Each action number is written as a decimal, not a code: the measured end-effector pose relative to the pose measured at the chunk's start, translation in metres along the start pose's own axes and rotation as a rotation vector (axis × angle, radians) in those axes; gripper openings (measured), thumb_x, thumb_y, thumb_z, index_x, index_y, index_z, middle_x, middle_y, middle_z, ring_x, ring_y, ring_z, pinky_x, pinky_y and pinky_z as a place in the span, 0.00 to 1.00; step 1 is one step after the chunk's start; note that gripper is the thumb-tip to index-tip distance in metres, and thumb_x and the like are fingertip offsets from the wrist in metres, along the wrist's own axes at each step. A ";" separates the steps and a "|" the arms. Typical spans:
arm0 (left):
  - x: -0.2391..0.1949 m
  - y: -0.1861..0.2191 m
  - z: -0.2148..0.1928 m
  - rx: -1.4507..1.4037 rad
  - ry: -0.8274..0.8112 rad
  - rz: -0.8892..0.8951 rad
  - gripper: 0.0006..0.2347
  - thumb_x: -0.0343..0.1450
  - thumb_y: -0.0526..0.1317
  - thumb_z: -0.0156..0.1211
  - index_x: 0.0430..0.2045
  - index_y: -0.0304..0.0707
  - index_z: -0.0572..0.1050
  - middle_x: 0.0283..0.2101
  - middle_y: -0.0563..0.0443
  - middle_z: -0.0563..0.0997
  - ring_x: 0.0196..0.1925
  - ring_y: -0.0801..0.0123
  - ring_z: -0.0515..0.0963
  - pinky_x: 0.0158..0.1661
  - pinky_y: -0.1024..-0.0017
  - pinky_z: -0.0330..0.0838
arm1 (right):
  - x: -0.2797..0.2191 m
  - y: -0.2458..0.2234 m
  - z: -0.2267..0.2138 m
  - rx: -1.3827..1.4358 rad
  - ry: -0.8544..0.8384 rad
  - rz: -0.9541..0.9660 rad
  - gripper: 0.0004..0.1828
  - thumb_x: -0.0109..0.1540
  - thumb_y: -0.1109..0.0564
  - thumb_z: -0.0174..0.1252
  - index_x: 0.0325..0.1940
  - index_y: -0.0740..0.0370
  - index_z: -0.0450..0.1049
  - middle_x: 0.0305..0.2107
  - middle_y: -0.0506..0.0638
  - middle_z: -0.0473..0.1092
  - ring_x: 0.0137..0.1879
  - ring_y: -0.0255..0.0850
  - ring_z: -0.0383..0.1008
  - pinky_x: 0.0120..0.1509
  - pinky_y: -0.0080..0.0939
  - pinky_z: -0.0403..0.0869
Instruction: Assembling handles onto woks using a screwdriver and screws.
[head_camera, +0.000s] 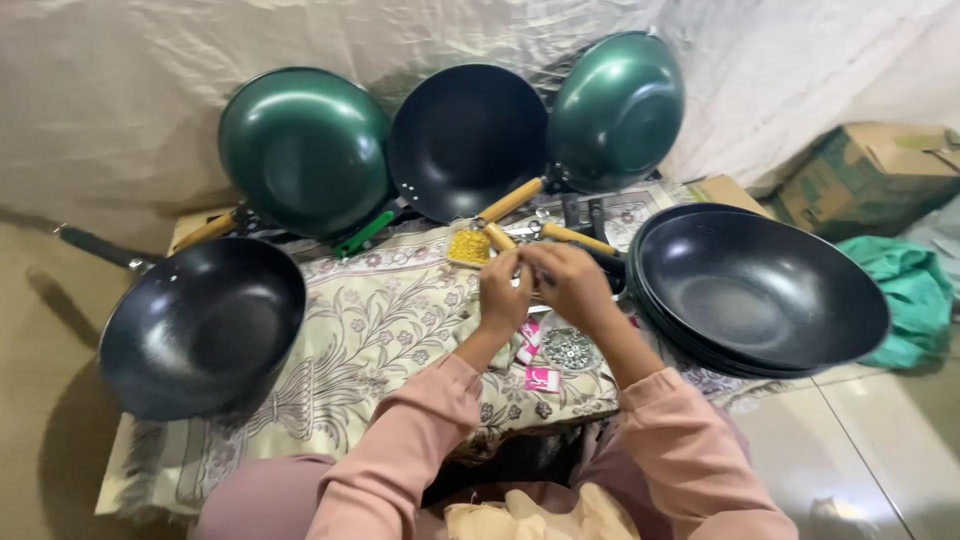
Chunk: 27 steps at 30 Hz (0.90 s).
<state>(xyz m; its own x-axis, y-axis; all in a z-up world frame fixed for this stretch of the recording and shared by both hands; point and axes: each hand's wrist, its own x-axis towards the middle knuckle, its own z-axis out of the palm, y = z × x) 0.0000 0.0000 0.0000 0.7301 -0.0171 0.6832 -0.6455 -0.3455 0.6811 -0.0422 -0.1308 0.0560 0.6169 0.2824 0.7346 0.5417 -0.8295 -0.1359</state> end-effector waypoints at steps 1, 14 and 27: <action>0.003 0.011 0.012 -0.010 -0.012 0.003 0.05 0.69 0.36 0.56 0.26 0.39 0.79 0.31 0.44 0.81 0.37 0.47 0.82 0.41 0.55 0.72 | 0.002 0.005 -0.017 -0.011 0.002 0.012 0.30 0.49 0.65 0.67 0.56 0.52 0.78 0.45 0.52 0.77 0.53 0.50 0.78 0.57 0.48 0.75; -0.004 0.094 0.130 0.051 -0.833 -0.607 0.21 0.67 0.60 0.52 0.10 0.48 0.78 0.12 0.53 0.77 0.26 0.54 0.83 0.34 0.64 0.76 | -0.102 0.223 -0.118 -0.776 -0.088 0.548 0.13 0.58 0.46 0.67 0.47 0.41 0.82 0.36 0.44 0.74 0.46 0.46 0.75 0.46 0.49 0.74; -0.017 0.115 0.143 0.172 -0.752 -0.551 0.10 0.61 0.44 0.62 0.33 0.47 0.73 0.31 0.53 0.81 0.36 0.57 0.82 0.39 0.62 0.73 | -0.185 0.302 -0.214 -0.973 -0.393 1.356 0.14 0.65 0.59 0.57 0.48 0.69 0.83 0.46 0.66 0.75 0.50 0.59 0.73 0.46 0.57 0.73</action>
<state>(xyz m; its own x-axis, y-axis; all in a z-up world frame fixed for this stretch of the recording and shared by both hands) -0.0546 -0.1740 0.0286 0.9142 -0.3892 -0.1130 -0.1683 -0.6181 0.7679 -0.1153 -0.5369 0.0216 0.4800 -0.8469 0.2289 -0.8751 -0.4807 0.0565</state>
